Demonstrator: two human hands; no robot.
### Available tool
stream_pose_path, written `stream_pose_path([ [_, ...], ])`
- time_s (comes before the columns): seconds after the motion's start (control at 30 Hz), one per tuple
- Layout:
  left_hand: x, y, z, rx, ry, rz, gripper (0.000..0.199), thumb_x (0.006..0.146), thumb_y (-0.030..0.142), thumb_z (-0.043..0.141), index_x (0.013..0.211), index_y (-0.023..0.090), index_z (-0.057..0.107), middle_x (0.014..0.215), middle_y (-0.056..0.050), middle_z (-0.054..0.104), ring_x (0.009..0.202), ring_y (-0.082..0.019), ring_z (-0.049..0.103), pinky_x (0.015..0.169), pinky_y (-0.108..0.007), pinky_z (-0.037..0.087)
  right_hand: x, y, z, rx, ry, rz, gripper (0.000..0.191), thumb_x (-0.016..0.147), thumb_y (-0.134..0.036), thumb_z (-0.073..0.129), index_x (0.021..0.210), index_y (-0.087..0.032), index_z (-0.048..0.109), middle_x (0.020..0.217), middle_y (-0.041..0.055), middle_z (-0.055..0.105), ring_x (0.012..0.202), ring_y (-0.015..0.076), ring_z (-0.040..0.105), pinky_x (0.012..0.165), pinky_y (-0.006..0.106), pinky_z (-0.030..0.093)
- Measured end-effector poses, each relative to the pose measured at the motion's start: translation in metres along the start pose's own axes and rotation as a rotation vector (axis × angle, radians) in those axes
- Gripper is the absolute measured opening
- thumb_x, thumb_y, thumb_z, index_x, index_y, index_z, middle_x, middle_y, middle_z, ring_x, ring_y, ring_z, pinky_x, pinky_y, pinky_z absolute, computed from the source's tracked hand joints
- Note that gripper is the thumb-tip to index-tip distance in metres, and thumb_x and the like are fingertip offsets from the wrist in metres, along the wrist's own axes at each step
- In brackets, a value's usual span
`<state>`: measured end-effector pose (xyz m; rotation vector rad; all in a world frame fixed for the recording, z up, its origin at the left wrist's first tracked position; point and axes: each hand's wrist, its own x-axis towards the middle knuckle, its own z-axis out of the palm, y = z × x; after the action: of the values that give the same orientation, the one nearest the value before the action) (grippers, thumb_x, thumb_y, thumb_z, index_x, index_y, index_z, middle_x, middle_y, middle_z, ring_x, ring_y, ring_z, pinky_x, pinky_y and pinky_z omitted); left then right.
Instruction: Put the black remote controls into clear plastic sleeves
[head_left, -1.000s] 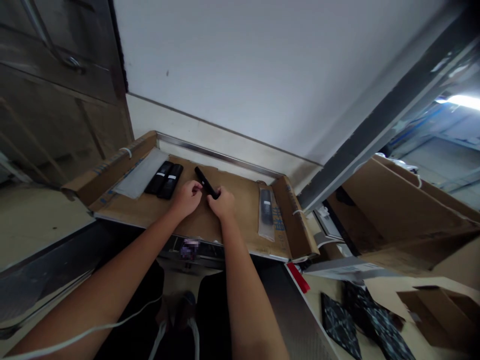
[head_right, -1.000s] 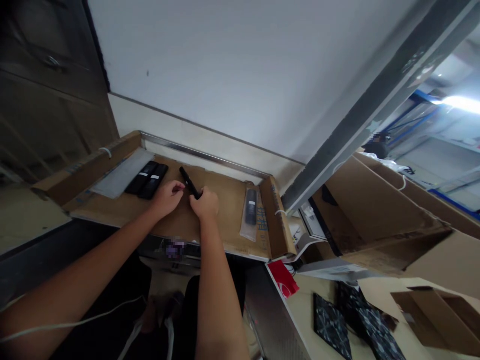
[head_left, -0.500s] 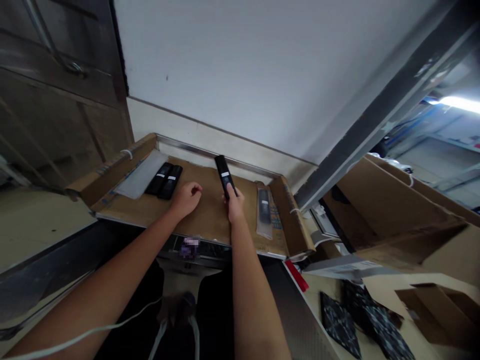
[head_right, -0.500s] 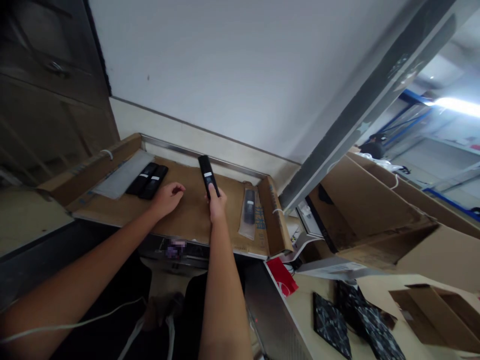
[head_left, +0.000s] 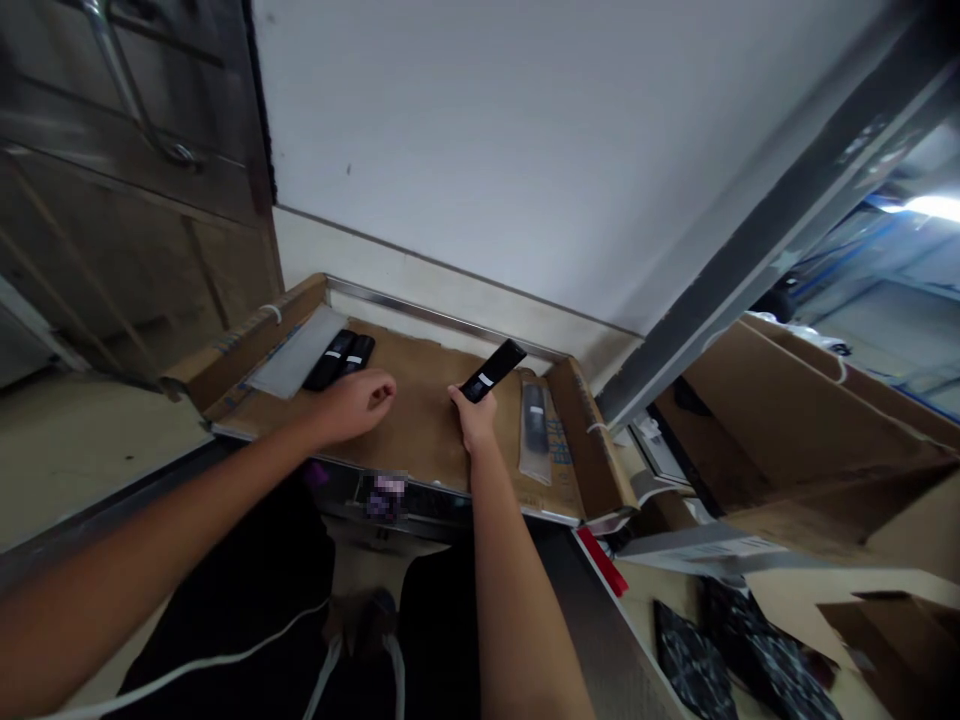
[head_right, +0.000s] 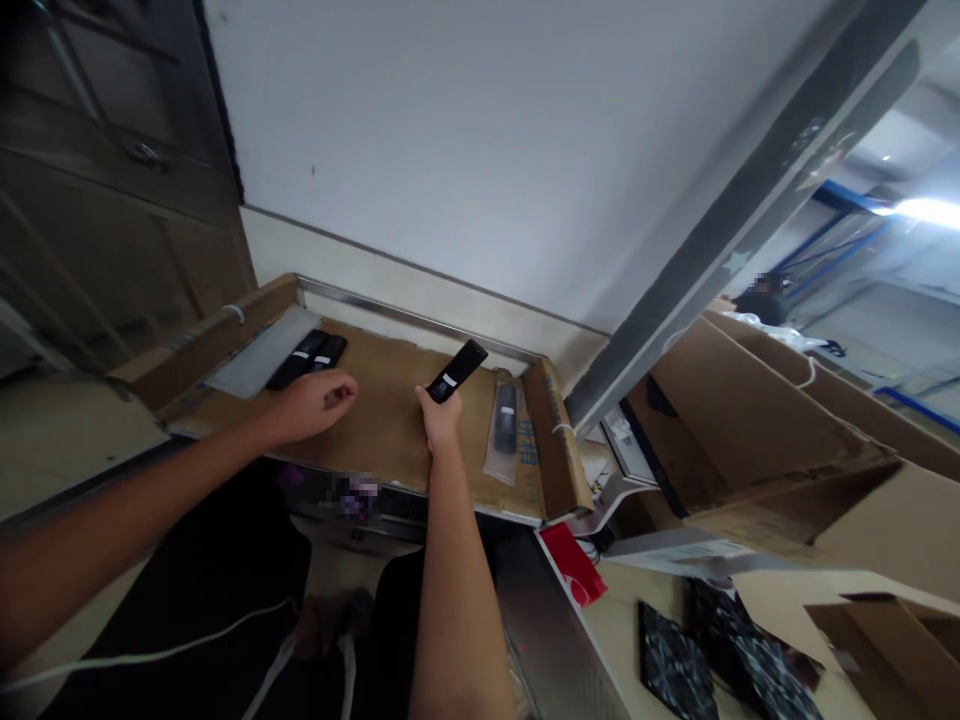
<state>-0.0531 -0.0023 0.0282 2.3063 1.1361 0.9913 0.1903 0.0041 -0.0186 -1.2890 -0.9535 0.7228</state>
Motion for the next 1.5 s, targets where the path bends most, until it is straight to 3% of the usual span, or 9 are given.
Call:
stream_pose_path([
  [0.17,-0.009,-0.036,-0.099,0.19,-0.024,-0.116,0.013,0.065,0.008,0.065,0.063,0.019,0.058,0.069,0.0,0.055,0.088,-0.019,0.058,0.099,-0.031,0.041,0.0,-0.003,0.002,-0.035,-0.039,-0.03,0.032,0.064,-0.039,0.073,0.084,-0.015,0.066,0.082,0.003,0.065,0.076,0.0159,0.058,0.074,0.028,0.047],
  [0.33,-0.007,-0.068,-0.126,0.349,-0.191,-0.118,0.018,0.056,0.004,0.07,0.063,0.017,0.059,0.067,0.004,0.05,0.078,-0.013,0.052,0.096,-0.024,0.041,-0.001,-0.001,0.002,0.014,-0.032,-0.031,0.031,0.063,-0.037,0.073,0.084,-0.015,0.066,0.081,0.0019,0.064,0.076,0.0155,0.058,0.075,0.028,0.046],
  [0.53,-0.005,-0.077,-0.111,0.539,-0.175,-0.093,0.022,0.056,0.004,0.063,0.052,0.02,0.049,0.059,0.002,0.043,0.071,-0.017,0.05,0.094,-0.029,0.042,-0.001,0.0,0.001,-0.013,-0.048,-0.042,0.03,0.063,-0.037,0.073,0.083,-0.016,0.065,0.078,0.0006,0.063,0.073,0.0144,0.056,0.073,0.027,0.046],
  [0.7,0.013,-0.035,-0.094,0.503,0.071,-0.079,0.018,0.069,0.013,0.064,0.063,0.02,0.048,0.061,0.003,0.04,0.069,-0.018,0.05,0.095,-0.033,0.037,-0.003,-0.004,0.003,0.006,-0.053,-0.003,0.033,0.067,-0.044,0.074,0.08,-0.016,0.064,0.072,0.0007,0.062,0.067,0.0141,0.057,0.064,0.026,0.046],
  [0.87,0.042,0.013,-0.007,0.328,0.245,-0.079,0.006,0.085,0.024,0.055,0.081,0.021,0.059,0.074,-0.003,0.057,0.067,-0.018,0.051,0.072,-0.03,0.041,-0.011,-0.014,0.005,0.141,-0.132,0.092,0.041,0.07,-0.055,0.073,0.079,-0.017,0.058,0.065,-0.0007,0.06,0.052,0.0127,0.057,0.05,0.025,0.047],
  [0.97,0.054,0.012,0.057,0.143,0.255,-0.13,0.009,0.085,0.02,0.052,0.083,0.02,0.061,0.082,-0.006,0.065,0.075,-0.02,0.058,0.071,-0.031,0.043,-0.019,-0.019,0.001,0.156,-0.187,0.131,0.043,0.072,-0.058,0.071,0.084,-0.018,0.058,0.067,-0.0012,0.061,0.044,0.0109,0.054,0.038,0.023,0.041],
  [1.07,0.062,-0.002,0.093,0.007,0.288,-0.196,0.01,0.084,0.02,0.053,0.084,0.019,0.063,0.082,-0.007,0.067,0.074,-0.02,0.059,0.072,-0.031,0.045,-0.026,-0.02,-0.005,0.113,-0.258,0.136,0.041,0.075,-0.056,0.069,0.086,-0.018,0.059,0.069,-0.0003,0.064,0.042,0.0098,0.052,0.032,0.021,0.036],
  [1.27,0.07,-0.028,0.091,-0.26,0.373,-0.278,0.01,0.083,0.026,0.058,0.084,0.018,0.064,0.08,-0.003,0.067,0.073,-0.017,0.06,0.072,-0.029,0.047,-0.03,-0.018,-0.005,0.022,-0.299,0.097,0.034,0.075,-0.051,0.068,0.081,-0.018,0.061,0.061,-0.0012,0.063,0.04,0.0093,0.05,0.034,0.02,0.035],
  [1.5,0.068,-0.029,0.085,-0.533,0.487,-0.354,0.019,0.08,0.035,0.063,0.086,0.017,0.067,0.075,-0.001,0.065,0.067,-0.015,0.058,0.064,-0.027,0.048,-0.035,-0.019,-0.003,-0.136,-0.341,0.053,0.026,0.077,-0.044,0.065,0.082,-0.019,0.063,0.05,-0.0054,0.055,0.037,0.0088,0.043,0.035,0.02,0.03],
])
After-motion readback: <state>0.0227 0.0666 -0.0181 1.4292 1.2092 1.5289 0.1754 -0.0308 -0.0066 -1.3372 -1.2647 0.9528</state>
